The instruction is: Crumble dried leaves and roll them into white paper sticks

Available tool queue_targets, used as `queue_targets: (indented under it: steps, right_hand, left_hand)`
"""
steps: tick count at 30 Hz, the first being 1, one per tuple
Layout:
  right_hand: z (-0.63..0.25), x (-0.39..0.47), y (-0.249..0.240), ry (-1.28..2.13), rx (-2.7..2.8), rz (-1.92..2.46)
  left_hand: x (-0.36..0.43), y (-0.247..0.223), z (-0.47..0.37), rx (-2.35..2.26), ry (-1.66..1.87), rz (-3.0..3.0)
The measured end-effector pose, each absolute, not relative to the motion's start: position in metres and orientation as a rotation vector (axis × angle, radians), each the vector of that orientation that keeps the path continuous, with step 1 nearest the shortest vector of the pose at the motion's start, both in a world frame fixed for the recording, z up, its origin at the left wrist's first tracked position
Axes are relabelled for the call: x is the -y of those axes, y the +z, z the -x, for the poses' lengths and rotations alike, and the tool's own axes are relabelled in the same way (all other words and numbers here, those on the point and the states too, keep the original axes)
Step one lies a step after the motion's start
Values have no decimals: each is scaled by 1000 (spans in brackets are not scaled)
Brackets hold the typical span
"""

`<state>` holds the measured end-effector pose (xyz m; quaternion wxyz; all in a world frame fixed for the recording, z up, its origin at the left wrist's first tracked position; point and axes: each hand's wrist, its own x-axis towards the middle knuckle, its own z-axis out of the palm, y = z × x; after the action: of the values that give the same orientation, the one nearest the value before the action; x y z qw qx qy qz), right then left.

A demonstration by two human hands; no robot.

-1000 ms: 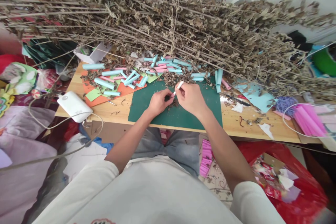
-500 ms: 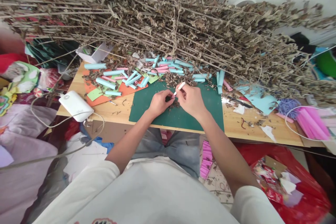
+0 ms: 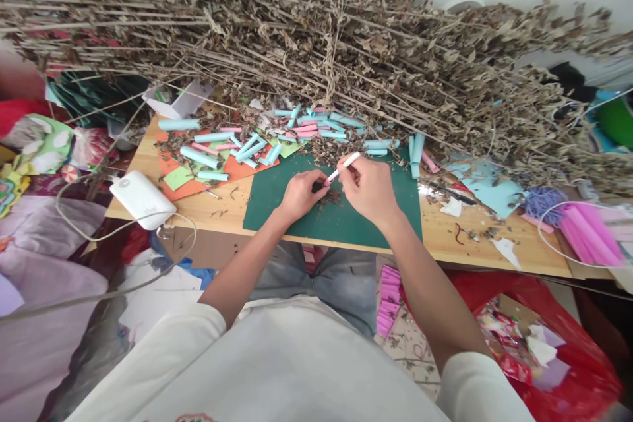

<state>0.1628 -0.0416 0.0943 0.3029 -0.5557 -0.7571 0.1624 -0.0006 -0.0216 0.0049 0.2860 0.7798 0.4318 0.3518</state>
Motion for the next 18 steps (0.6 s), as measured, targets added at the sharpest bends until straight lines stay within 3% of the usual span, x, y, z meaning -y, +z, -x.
queue_targets:
  steps: [18]
  right_hand:
    - [-160, 44, 88, 411, 1990, 1483]
  left_hand:
    - [20, 3, 1, -1148, 967, -2084]
